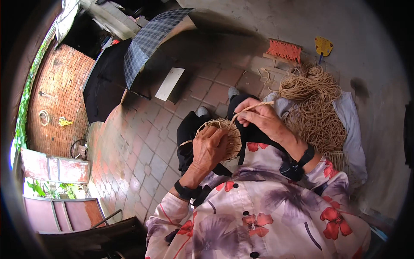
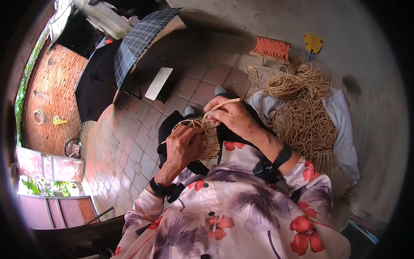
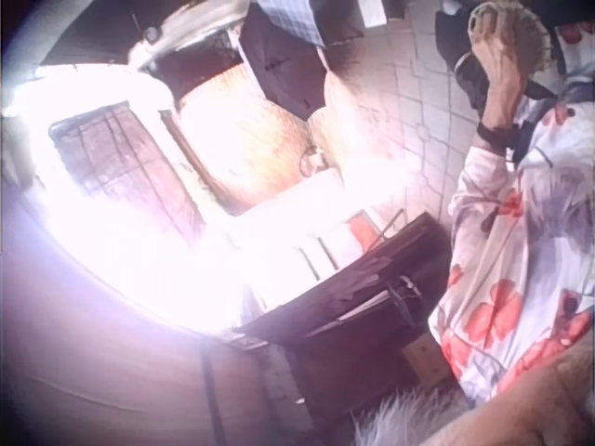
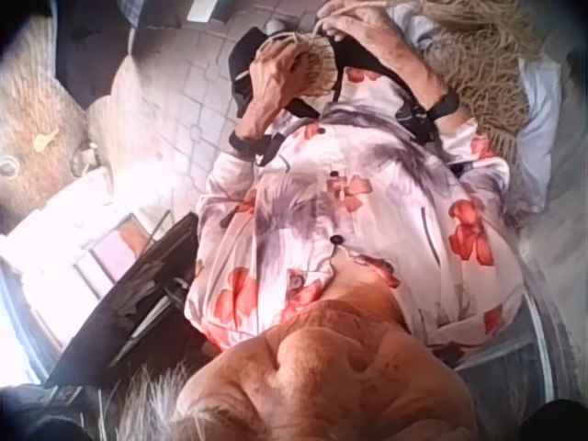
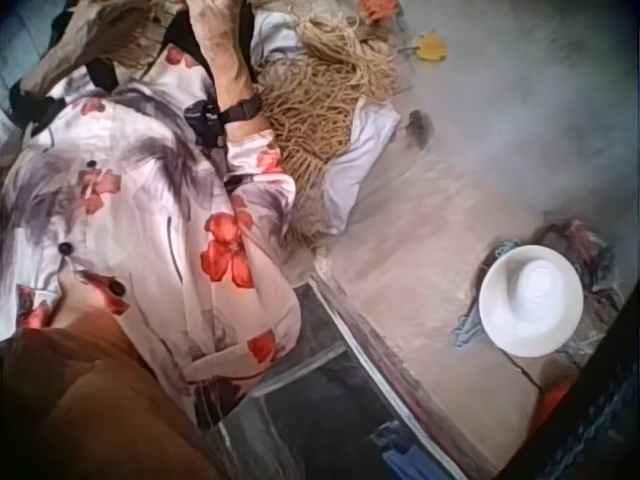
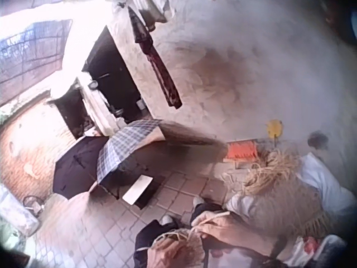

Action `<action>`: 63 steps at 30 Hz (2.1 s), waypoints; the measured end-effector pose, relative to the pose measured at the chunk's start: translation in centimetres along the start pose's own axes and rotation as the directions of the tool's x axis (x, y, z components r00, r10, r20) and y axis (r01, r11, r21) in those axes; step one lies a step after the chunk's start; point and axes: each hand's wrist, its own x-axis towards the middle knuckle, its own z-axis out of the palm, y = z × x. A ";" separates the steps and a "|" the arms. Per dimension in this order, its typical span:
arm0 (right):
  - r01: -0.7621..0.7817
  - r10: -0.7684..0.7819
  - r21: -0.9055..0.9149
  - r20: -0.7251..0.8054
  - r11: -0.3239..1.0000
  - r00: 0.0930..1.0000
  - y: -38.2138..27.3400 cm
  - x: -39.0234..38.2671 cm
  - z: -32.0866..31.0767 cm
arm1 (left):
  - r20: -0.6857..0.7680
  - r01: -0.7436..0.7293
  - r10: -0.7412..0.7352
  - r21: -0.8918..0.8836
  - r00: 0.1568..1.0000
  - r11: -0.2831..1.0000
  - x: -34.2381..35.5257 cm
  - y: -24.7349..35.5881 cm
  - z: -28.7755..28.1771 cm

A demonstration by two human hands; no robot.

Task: Weave a small bamboo or rattan basket by hand using thin strips of material.

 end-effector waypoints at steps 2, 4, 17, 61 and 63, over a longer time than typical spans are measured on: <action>0.027 -0.026 -0.041 0.042 0.999 0.999 0.0 0.8 0.9 | 0.045 0.042 -0.040 -0.029 0.998 0.999 0.4 0.3 -0.4; 0.056 -0.048 -0.085 0.087 0.995 0.995 0.2 1.3 1.7 | 0.114 0.031 -0.030 -0.006 0.993 1.000 0.7 0.3 -1.0; 0.426 -0.419 -0.732 0.211 0.532 0.883 2.3 0.8 2.9 | -0.039 0.126 -0.138 -0.231 0.990 0.965 1.4 0.8 -0.8; -0.007 0.003 -0.120 -0.038 0.993 0.999 -2.8 -1.3 3.1 | 0.039 0.152 -0.147 -0.225 0.988 0.962 0.4 -0.3 -1.6; 0.219 -0.279 -0.459 -0.066 0.861 0.958 -1.7 -1.3 2.5 | 0.076 0.136 -0.131 -0.057 0.988 0.989 0.2 -0.5 -1.7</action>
